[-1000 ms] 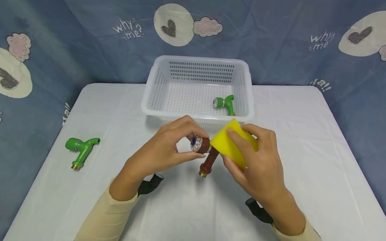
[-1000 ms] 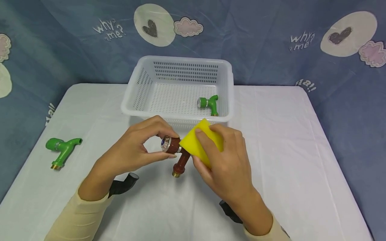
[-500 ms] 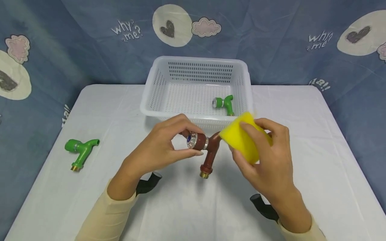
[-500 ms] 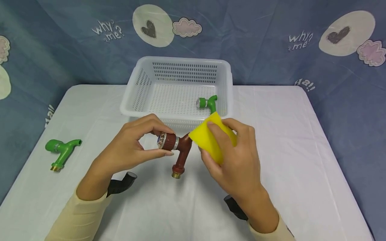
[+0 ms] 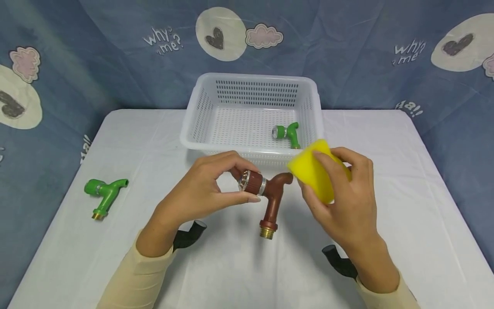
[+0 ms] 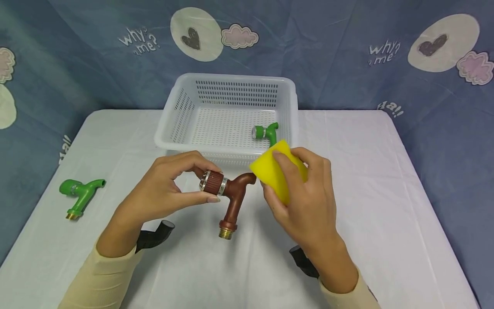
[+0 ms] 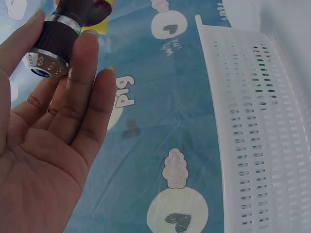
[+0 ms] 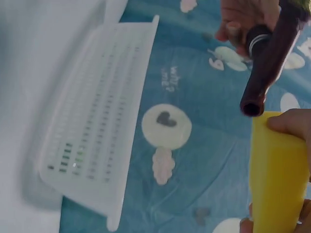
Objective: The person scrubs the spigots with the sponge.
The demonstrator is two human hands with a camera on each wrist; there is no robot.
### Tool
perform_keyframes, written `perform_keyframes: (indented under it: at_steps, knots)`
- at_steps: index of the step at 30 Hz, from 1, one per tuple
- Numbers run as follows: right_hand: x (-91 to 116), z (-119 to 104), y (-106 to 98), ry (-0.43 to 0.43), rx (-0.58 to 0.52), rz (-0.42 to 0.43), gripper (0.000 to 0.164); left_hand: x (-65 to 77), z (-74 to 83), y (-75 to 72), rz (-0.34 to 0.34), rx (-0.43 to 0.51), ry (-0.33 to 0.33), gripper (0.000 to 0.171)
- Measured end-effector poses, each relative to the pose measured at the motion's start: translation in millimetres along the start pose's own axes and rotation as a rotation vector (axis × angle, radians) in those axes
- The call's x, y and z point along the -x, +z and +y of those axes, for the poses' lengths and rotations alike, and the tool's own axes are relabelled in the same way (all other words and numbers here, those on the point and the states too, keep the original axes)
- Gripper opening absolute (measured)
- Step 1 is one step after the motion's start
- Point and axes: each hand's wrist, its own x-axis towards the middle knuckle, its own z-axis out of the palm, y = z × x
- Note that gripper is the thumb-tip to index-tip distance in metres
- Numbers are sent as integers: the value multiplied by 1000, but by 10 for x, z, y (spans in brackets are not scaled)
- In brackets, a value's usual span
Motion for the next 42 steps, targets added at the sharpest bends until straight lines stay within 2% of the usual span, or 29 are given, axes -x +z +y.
perform_keyframes:
  at_steps: [7,15,18,21,27,31,37,42]
  knots:
    - [21,-88,56,-74,-53,-25,45,-5,-3,-2,-9,7,-31,37]
    - [-16,43,23,-8,-17,16,45,-9,-15,5,-8,18,-34,35]
    - [-19,29,-7,5,-39,23,44,-11,-23,2,-3,20,-35,37]
    - [-14,-32,-26,-17,-91,12,47,-18,-28,-1,-2,17,-35,39]
    - [-14,-171,-35,-153,-252,-54,46,-20,-42,-2,-5,15,-18,40]
    - [-30,-213,-62,-213,-362,-121,42,-21,-50,-1,-12,23,-3,41]
    - [-43,-215,-102,-217,-464,-220,40,-14,-46,2,-26,17,-8,41]
    - [-36,-140,-196,-159,-558,-348,34,2,-54,-14,3,-16,-8,41]
